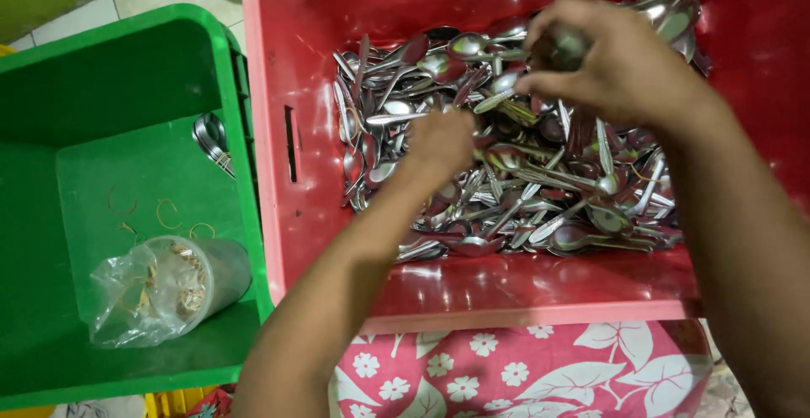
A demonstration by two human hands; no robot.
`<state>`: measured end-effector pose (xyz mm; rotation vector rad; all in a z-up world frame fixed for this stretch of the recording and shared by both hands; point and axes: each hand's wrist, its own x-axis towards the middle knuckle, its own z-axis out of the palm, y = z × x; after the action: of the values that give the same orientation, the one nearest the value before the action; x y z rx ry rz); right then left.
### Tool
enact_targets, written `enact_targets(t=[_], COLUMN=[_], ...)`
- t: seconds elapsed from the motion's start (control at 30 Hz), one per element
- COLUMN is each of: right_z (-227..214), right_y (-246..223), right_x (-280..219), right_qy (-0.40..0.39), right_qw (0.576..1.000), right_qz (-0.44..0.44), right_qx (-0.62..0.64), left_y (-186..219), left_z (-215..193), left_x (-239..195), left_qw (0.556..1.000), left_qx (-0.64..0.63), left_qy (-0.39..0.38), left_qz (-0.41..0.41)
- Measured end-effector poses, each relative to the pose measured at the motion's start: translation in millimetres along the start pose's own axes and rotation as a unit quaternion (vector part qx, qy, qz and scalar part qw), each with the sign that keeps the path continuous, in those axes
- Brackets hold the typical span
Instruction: The person gathers spoons from a pink bin, aligns them into small stacks, and secures each stack with a rubber band. Bundled spoon sets are placed into a green bin. The person repeats this process continuously.
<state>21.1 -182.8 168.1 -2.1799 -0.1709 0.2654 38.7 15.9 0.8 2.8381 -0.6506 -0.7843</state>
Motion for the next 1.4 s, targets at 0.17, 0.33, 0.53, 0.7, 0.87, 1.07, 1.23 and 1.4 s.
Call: enact_targets(t=[0.17, 0.33, 0.53, 0.7, 0.87, 1.07, 1.23, 1.4], right_z=[24.9, 31.3, 22.0, 13.9, 8.9, 7.1, 13.3, 6.4], right_y=[6.0, 17.9, 31.9, 12.8, -5.4, -11.5, 2.1, 14.4], right_x=[10.7, 13.6, 11.4, 9.0, 1.2, 0.2, 6.6, 9.5], right_qy=[-0.105, -0.093, -0.107, -0.081, -0.064, -0.056, -0.057, -0.071], right_qw=[0.974, 0.975, 0.989, 0.996, 0.997, 0.997, 0.995, 0.995], right_qz=[0.036, -0.048, -0.077, 0.016, 0.037, 0.011, -0.064, -0.05], right_qx=[-0.199, -0.196, -0.072, -0.034, -0.021, -0.042, -0.046, 0.057], left_y=[-17.0, 0.1, -14.7, -7.2, -8.0, -5.1, 0.8, -30.8], left_z=[-82.2, -100.1, -90.2, -24.8, 41.5, -80.6, -101.8, -64.1], left_x=[-42.6, -50.9, -52.9, -50.2, -32.9, -65.6, -67.6, -35.4], left_qw=[0.936, 0.934, 0.909, 0.988, 0.928, 0.98, 0.863, 0.715], left_qx=[0.003, -0.116, -0.342, -0.117, 0.319, -0.149, -0.462, -0.663], left_qy=[0.307, 0.274, 0.178, -0.09, -0.045, 0.079, 0.137, 0.141], left_qz=[0.171, 0.196, 0.159, 0.053, 0.185, 0.108, 0.153, 0.172])
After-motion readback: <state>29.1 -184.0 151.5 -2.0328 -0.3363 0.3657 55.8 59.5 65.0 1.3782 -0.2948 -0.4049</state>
